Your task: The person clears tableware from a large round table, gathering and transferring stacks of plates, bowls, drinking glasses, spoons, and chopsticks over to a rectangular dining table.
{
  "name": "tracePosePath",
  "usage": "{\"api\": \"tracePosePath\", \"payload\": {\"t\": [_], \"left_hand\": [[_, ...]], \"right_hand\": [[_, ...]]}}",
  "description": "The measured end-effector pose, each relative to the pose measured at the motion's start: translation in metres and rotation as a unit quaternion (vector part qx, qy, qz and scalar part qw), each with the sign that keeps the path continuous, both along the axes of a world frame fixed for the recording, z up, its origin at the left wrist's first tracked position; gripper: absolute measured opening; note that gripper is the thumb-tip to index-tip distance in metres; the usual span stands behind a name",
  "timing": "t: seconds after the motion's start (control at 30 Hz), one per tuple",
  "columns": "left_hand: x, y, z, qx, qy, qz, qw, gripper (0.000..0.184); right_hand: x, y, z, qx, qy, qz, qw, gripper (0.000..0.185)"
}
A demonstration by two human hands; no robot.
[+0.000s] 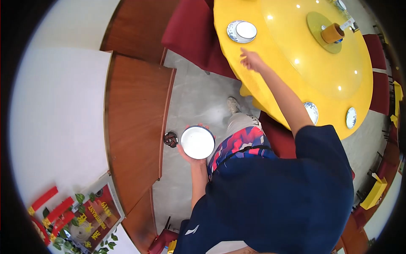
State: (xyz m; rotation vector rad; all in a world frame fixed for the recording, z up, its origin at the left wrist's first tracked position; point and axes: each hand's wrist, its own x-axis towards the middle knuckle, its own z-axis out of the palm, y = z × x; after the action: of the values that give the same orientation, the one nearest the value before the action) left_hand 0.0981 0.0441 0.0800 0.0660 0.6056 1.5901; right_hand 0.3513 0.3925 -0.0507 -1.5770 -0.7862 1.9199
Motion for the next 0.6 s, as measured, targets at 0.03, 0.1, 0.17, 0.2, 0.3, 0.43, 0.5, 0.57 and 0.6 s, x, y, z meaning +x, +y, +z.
{"api": "tracePosePath", "payload": {"t": [0.03, 0.1, 0.17, 0.2, 0.3, 0.43, 0.5, 0.57, 0.6], "left_hand": [[-0.005, 0.013, 0.004, -0.005, 0.008, 0.011, 1.000, 0.078], [-0.014, 0.034, 0.015, -0.016, 0.021, 0.034, 0.999, 0.077], [-0.025, 0.050, 0.016, -0.024, 0.027, 0.037, 0.999, 0.077], [-0.031, 0.055, 0.016, -0.034, 0.029, 0.043, 0.998, 0.076], [-0.056, 0.077, 0.010, -0.076, 0.025, 0.043, 0.996, 0.075], [-0.098, 0.128, 0.002, -0.094, 0.016, 0.007, 0.995, 0.075], [-0.130, 0.156, -0.011, -0.071, 0.017, -0.035, 0.997, 0.075], [-0.159, 0.198, -0.013, -0.038, 0.015, -0.091, 0.995, 0.075], [-0.178, 0.219, -0.016, -0.031, 0.015, -0.107, 0.994, 0.075]], "right_hand": [[0.005, 0.036, -0.025, -0.041, 0.039, -0.071, 0.996, 0.065], [0.009, 0.084, -0.051, -0.086, 0.058, -0.156, 0.982, 0.064], [0.009, 0.111, -0.061, -0.104, 0.056, -0.188, 0.975, 0.062], [0.009, 0.118, -0.067, -0.100, 0.035, -0.196, 0.975, 0.057], [0.009, 0.127, -0.081, -0.097, -0.008, -0.220, 0.971, 0.045], [0.014, 0.133, -0.094, -0.074, -0.064, -0.234, 0.967, 0.029], [0.010, 0.129, -0.086, -0.048, -0.106, -0.230, 0.966, 0.027], [0.004, 0.135, -0.074, -0.014, -0.144, -0.233, 0.962, 0.025], [-0.001, 0.135, -0.071, -0.006, -0.173, -0.262, 0.950, 0.026]]}}
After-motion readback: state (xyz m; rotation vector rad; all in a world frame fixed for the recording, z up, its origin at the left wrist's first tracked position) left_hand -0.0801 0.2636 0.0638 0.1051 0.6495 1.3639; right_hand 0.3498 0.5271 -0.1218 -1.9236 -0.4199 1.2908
